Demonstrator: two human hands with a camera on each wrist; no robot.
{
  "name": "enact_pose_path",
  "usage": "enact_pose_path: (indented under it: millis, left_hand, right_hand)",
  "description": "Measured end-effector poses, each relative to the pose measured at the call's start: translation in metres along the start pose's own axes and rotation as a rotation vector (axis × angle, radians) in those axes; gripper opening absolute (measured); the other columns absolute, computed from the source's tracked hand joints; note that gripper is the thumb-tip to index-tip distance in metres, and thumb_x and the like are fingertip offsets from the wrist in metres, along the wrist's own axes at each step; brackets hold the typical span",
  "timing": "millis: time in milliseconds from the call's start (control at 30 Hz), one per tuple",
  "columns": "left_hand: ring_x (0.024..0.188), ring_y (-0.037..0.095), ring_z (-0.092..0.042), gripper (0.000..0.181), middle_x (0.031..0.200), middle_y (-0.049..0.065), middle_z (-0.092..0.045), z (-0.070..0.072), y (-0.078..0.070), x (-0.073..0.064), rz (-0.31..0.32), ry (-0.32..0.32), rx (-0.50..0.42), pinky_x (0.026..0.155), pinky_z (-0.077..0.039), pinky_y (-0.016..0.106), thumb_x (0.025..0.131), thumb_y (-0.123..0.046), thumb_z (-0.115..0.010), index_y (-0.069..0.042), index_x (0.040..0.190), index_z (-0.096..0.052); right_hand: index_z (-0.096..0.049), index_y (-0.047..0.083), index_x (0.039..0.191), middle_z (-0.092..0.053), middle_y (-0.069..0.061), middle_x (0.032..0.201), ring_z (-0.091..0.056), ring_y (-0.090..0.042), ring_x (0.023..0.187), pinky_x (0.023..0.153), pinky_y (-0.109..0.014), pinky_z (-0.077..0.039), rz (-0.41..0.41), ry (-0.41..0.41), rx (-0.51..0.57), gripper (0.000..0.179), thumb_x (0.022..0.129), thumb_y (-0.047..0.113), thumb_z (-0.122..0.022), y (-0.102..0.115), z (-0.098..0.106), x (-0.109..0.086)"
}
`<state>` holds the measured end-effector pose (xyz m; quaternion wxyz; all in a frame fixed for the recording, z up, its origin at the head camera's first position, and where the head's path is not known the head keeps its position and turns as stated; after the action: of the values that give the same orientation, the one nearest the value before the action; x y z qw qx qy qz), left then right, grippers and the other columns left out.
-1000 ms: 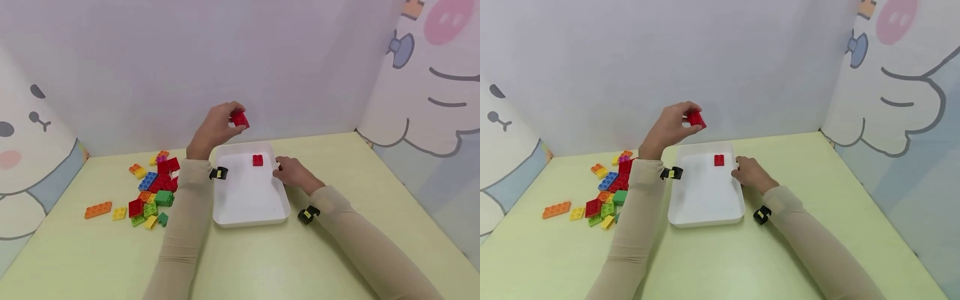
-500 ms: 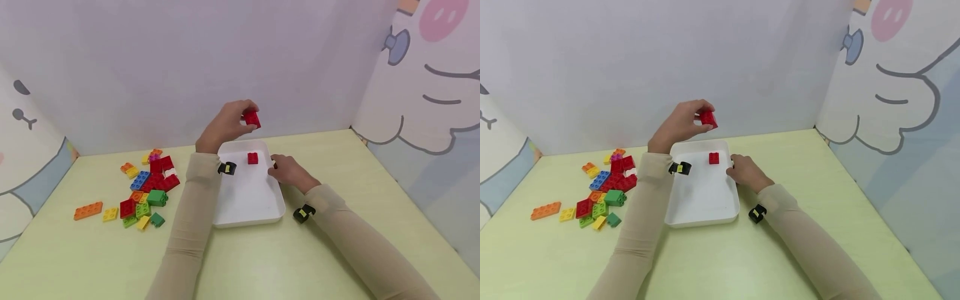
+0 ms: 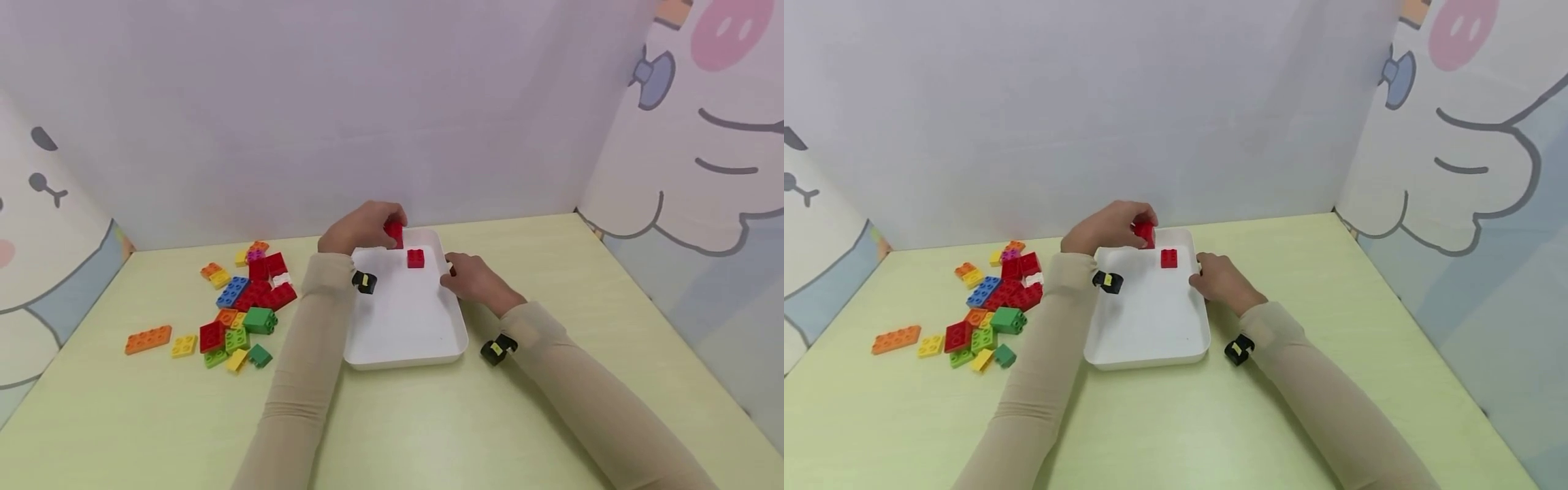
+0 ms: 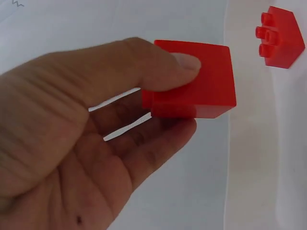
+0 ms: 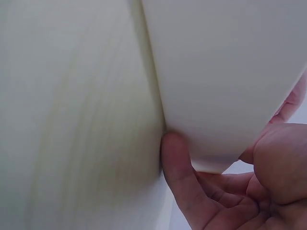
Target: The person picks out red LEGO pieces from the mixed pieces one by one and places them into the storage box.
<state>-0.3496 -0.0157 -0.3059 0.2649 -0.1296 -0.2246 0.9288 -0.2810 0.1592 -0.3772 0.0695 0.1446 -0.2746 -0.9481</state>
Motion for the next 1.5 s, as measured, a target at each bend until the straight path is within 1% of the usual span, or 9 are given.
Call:
enact_pose_path:
  millis: [133,267,400,633,900,1067,1167,1333,1500]
  left_hand:
    - [0.109,0.023,-0.054,0.039,0.117,0.005,-0.059,-0.011,0.006,0.007,0.038,0.054,0.012,0.088,-0.054,0.034,0.09,-0.006,-0.074,-0.01,0.127,-0.063]
    - [0.11,0.023,-0.053,0.039,0.118,0.005,-0.059,-0.018,0.01,0.011,0.075,0.086,0.03,0.09,-0.053,0.035,0.09,-0.007,-0.075,-0.012,0.127,-0.063]
    - [0.111,0.023,-0.052,0.039,0.118,0.004,-0.059,-0.021,0.015,0.012,0.107,0.098,0.023,0.092,-0.051,0.037,0.09,-0.008,-0.075,-0.012,0.127,-0.063]
    - [0.112,0.022,-0.052,0.037,0.119,0.003,-0.059,-0.027,0.021,0.012,0.125,0.095,0.006,0.093,-0.051,0.038,0.09,-0.01,-0.076,-0.014,0.126,-0.065]
    - [0.112,0.022,-0.052,0.038,0.12,0.003,-0.06,-0.03,0.024,0.012,0.16,0.097,0.009,0.095,-0.05,0.04,0.09,-0.011,-0.075,-0.015,0.127,-0.066]
    - [0.113,0.022,-0.052,0.037,0.12,0.003,-0.06,-0.032,0.026,0.015,0.168,0.111,-0.002,0.097,-0.049,0.04,0.091,-0.009,-0.074,-0.015,0.127,-0.066]
    - [0.113,0.021,-0.052,0.037,0.12,0.002,-0.06,-0.032,0.027,0.015,0.175,0.106,-0.007,0.098,-0.048,0.041,0.091,-0.009,-0.075,-0.015,0.126,-0.066]
    - [0.113,0.021,-0.052,0.039,0.118,0.001,-0.06,-0.034,0.03,0.014,0.204,0.118,-0.017,0.096,-0.049,0.041,0.09,-0.011,-0.076,-0.017,0.128,-0.065]
    - [0.114,0.021,-0.053,0.043,0.122,0.002,-0.06,-0.029,0.032,0.009,0.204,0.121,-0.031,0.097,-0.049,0.043,0.09,-0.015,-0.077,-0.017,0.132,-0.063]
  right_hand:
    - [-0.039,-0.005,0.149,-0.061,-0.024,0.122,-0.061,-0.03,0.096,0.081,-0.038,-0.054,-0.012,0.0,0.006,0.053,0.101,0.016,-0.05,-0.003,0.001,0.0]
    - [-0.037,-0.005,0.15,-0.06,-0.025,0.124,-0.061,-0.03,0.097,0.081,-0.038,-0.054,-0.018,-0.002,0.001,0.055,0.101,0.016,-0.049,-0.007,0.003,-0.001]
    - [-0.037,-0.006,0.15,-0.06,-0.025,0.124,-0.061,-0.03,0.097,0.081,-0.038,-0.054,-0.011,-0.003,0.007,0.055,0.101,0.016,-0.049,-0.007,0.003,-0.002]
    - [-0.037,-0.006,0.15,-0.06,-0.026,0.125,-0.061,-0.031,0.098,0.082,-0.039,-0.054,-0.001,-0.005,0.01,0.055,0.101,0.016,-0.048,-0.008,0.002,-0.003]
    - [-0.039,-0.005,0.149,-0.061,-0.025,0.123,-0.061,-0.03,0.096,0.08,-0.038,-0.054,-0.008,-0.005,0.009,0.054,0.101,0.016,-0.049,-0.007,0.003,-0.004]
    - [-0.038,-0.005,0.149,-0.06,-0.025,0.124,-0.061,-0.03,0.097,0.081,-0.038,-0.054,-0.01,-0.003,0.007,0.054,0.101,0.016,-0.049,-0.008,0.002,-0.002]
    - [-0.039,-0.005,0.149,-0.061,-0.025,0.125,-0.061,-0.03,0.098,0.081,-0.039,-0.054,-0.009,-0.005,0.004,0.054,0.101,0.016,-0.049,-0.009,0.002,-0.002]
    - [-0.039,-0.005,0.149,-0.06,-0.025,0.125,-0.061,-0.031,0.099,0.082,-0.039,-0.054,-0.007,-0.007,0.003,0.053,0.101,0.016,-0.049,-0.009,0.001,-0.002]
    - [-0.038,-0.006,0.149,-0.06,-0.025,0.125,-0.061,-0.03,0.099,0.081,-0.039,-0.054,-0.001,-0.002,0.006,0.054,0.101,0.016,-0.049,-0.007,-0.001,0.001]
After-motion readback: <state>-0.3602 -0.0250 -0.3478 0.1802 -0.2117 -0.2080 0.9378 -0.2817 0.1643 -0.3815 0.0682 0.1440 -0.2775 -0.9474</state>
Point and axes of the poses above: each hand's wrist, its own x-axis towards the middle knuckle, its own z-axis out of the back of the hand, y = z × x, the point moved 6 cm from there along x, towards the middle knuckle
